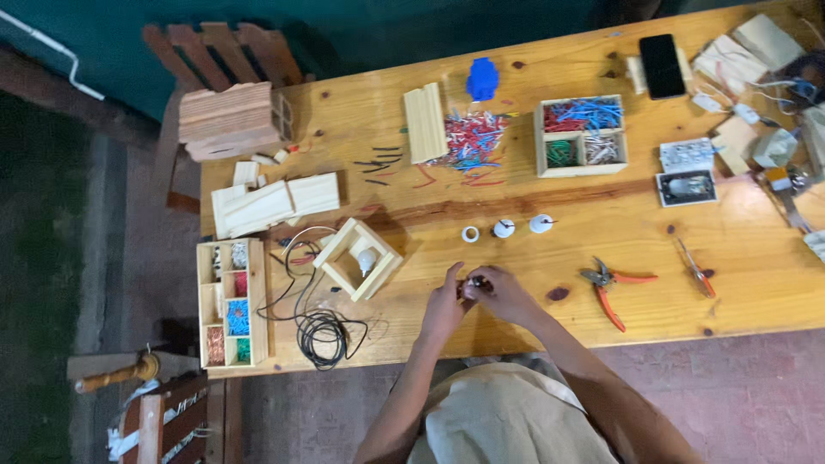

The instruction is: The person assembles small white cylindrical electrical components on a wooden workbench. They use a screwdriver to tighten screws on the components and pliers to strip the ends of red and black wires. The person handles several components one at a time, placing them in a row on the table.

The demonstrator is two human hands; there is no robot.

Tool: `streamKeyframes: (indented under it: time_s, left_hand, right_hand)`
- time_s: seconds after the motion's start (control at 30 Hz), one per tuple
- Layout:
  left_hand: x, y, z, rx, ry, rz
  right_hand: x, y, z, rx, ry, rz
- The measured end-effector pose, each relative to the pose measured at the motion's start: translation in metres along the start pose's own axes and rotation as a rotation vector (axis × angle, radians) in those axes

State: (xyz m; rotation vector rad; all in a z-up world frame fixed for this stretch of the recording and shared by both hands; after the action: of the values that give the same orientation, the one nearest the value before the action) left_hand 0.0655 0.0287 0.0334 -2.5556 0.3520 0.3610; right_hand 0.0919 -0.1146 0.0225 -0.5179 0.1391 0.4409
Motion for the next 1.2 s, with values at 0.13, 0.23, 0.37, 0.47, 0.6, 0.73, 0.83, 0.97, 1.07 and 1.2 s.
streamKeyframes:
  time_s: [0.13,0.23,0.37,0.47,0.6,0.73,0.83,0.97,1.07,1.2]
  left_hand:
    - [0.011,0.036,-0.005,0.424,0.185,-0.091]
    - [0.015,0.06,-0.014,0.696,0.25,-0.04]
    - [0.016,0.064,-0.044,0.73,0.247,-0.076]
    - [0.009,0.067,-0.066,0.756,0.182,-0.051]
    - [0.008,0.079,-0.065,0.725,0.105,0.055]
    - [0.015,0.09,-0.044,0.72,0.131,0.088]
    - [0.004,0.081,-0.067,0.645,0.208,0.103]
    - [-0.01,0.054,-0.107,0.541,0.13,0.109]
    - [0.002,0.072,-0.066,0.291,0.09,0.146]
    - [0.007,0.1,-0.005,-0.069,0.02,0.26]
  right_hand:
    - [-0.022,-0.022,-0.027,0.117,0.247,-0.215]
    - [-0.038,-0.025,-0.056,-0.063,0.539,-0.181]
    - [-0.051,-0.042,-0.011,-0.282,0.531,-0.218]
    - [-0.061,-0.062,0.028,-0.447,0.528,-0.191]
    - [-0.056,-0.069,0.019,-0.6,0.577,-0.131]
    - [-0.05,-0.063,0.006,-0.649,0.584,-0.109]
    - [-0.05,-0.067,0.008,-0.631,0.599,-0.079]
    - [-0.045,-0.061,0.005,-0.664,0.569,-0.03]
    - [-0.041,-0.057,0.009,-0.701,0.495,-0.001]
    - [-0.047,-0.058,0.038,-0.8,0.389,0.017]
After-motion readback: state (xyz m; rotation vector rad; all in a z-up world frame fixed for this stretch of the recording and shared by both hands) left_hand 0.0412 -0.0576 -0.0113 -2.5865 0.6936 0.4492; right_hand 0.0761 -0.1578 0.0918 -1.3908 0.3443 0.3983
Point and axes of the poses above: each hand's wrist, its own x-axis towards the middle knuckle, its own y-axis out of the palm, z = x × y, the point moved 6 cm from there along x, towards the middle knuckle, and after that the axes turned 1 degree about x, right-handed, at the moved point
